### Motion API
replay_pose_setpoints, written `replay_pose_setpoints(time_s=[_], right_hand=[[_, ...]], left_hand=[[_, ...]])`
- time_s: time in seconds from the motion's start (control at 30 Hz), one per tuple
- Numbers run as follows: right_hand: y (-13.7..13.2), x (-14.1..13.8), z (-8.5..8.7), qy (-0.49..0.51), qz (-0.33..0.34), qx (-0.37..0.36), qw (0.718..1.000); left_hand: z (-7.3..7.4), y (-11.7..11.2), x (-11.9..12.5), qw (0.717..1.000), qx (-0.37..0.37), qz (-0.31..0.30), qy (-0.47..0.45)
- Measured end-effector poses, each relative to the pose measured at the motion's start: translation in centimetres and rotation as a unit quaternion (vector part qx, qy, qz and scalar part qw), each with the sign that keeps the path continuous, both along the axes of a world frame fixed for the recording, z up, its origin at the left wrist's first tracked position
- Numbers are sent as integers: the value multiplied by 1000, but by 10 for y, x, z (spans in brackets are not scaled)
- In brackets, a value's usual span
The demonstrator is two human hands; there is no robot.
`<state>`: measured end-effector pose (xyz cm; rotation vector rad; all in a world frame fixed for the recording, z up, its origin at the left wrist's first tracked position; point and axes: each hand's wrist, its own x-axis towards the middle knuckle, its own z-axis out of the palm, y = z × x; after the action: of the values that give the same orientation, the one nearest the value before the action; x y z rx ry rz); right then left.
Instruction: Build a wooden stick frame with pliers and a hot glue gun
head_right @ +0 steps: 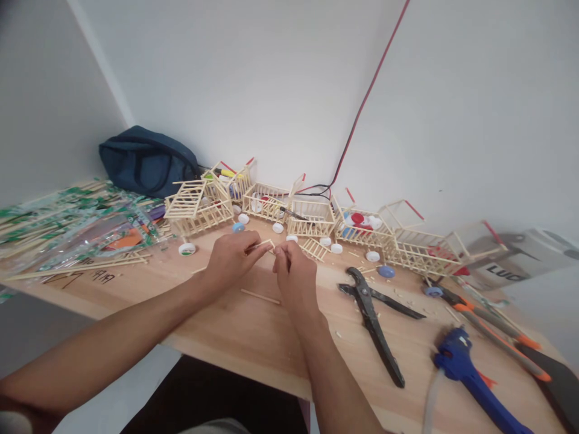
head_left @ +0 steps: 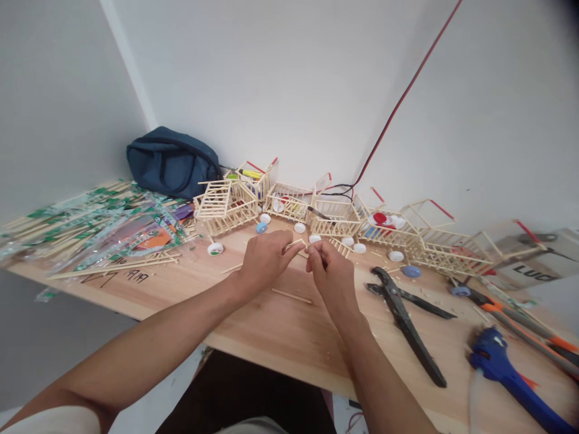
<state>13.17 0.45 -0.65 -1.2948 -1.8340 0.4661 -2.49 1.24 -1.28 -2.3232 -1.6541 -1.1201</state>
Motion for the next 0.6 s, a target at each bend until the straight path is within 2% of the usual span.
replay_pose_setpoints(time_s=[0.6], right_hand=[[1, 0, -1, 1, 5, -3, 1000]], left_hand=[[0, 0, 0, 1000, 6, 0, 1]])
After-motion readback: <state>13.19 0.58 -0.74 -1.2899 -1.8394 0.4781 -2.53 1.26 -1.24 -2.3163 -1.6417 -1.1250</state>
